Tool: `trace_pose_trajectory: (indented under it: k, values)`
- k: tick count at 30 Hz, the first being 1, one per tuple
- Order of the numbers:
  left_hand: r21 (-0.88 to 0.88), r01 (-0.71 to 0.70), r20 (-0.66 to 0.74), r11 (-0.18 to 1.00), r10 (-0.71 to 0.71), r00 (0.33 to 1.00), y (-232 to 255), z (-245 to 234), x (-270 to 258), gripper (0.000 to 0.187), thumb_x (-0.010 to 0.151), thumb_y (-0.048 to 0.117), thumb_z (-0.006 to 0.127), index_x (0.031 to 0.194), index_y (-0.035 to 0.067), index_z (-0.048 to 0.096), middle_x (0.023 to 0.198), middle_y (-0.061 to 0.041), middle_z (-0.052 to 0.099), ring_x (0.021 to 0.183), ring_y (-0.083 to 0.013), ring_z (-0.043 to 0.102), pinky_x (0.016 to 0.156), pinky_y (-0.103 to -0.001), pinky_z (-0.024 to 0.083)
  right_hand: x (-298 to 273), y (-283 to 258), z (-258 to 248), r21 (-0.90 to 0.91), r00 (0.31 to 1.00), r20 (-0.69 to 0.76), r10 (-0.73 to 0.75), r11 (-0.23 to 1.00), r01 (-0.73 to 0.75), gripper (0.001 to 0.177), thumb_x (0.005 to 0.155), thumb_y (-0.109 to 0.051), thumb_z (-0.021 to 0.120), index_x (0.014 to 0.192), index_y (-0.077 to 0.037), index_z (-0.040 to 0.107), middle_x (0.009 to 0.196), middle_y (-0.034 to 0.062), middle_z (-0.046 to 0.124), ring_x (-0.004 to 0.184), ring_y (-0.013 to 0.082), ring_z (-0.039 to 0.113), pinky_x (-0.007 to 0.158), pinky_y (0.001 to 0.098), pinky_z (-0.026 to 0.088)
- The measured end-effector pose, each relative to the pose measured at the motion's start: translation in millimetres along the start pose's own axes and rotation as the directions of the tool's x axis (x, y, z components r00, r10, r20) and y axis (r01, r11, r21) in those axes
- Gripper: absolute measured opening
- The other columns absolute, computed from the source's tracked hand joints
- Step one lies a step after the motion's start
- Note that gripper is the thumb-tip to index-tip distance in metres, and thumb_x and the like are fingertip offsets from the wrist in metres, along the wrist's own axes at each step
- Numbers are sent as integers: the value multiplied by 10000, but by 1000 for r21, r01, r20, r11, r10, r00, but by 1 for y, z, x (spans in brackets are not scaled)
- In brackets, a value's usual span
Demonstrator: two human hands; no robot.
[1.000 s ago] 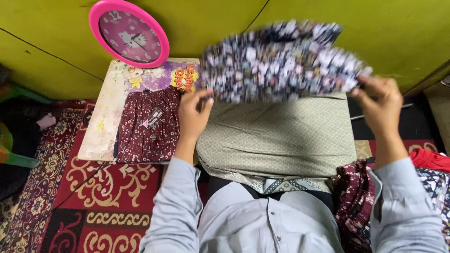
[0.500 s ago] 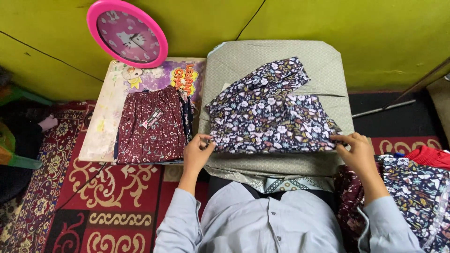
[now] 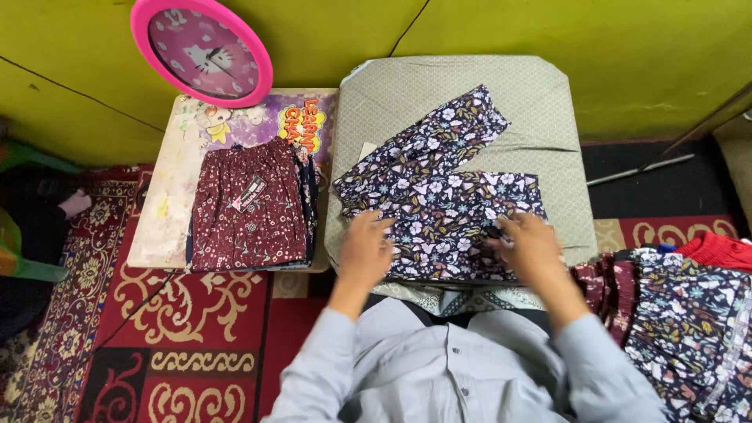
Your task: Folding patterned pants and stacking them on a table.
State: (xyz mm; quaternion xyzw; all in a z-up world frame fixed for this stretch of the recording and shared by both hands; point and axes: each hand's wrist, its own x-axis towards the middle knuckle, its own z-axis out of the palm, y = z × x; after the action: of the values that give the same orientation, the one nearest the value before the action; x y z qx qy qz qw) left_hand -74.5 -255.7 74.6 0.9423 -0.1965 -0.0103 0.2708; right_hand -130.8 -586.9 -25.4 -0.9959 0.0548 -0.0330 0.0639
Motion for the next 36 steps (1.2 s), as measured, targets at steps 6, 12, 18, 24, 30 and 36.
trace_pose_trajectory:
  k: [6,12,18,24,30,36]
  values:
    - [222,-131,197,966,88,976,-12,82,7,764,879,327,694,1549,108,398,1641,-229,278,1533,-415,185,1216,-631,74,-8,-121,45,-18,920,-25,-391,920,391,668,992,-475,477,1591,-207,353,1674,71,307,1545,270,242,1220,591,123]
    - [136,-225,-46,965,233,972,-32,95,-3,703,936,488,552,1527,122,448,1602,-232,362,1505,-422,265,1203,-600,96,-18,-54,-25,286,982,171,-74,958,22,948,912,-800,436,1612,-169,328,1687,110,263,1566,316,171,1247,577,-9]
    - [173,-219,-27,960,227,973,-37,107,1,764,876,529,561,1526,147,439,1596,-221,367,1500,-439,266,1189,-623,123,-20,17,31,-99,964,111,242,968,-232,936,978,-844,236,1655,-198,239,1729,55,185,1603,238,76,1235,627,-77]
    - [182,-216,13,959,217,976,-37,103,1,767,879,524,562,1529,139,430,1605,-231,349,1506,-445,255,1196,-639,110,7,-104,33,101,932,78,-354,933,346,923,930,-827,309,1613,-206,303,1684,81,273,1560,252,217,1233,601,47]
    - [135,-235,50,962,231,972,-41,102,1,780,898,532,556,1557,148,392,1627,-232,306,1516,-457,210,1183,-640,92,52,-66,19,81,972,49,-229,971,225,841,973,-770,229,1623,-239,287,1694,41,259,1554,221,216,1220,649,77]
    - [80,-290,366,954,243,898,-4,47,-2,955,658,748,693,1491,349,453,1689,-164,178,1542,-459,80,1176,-729,-31,92,40,59,-6,997,-52,51,999,-51,607,1033,-519,449,1582,-263,435,1555,85,494,1479,302,420,1110,550,413]
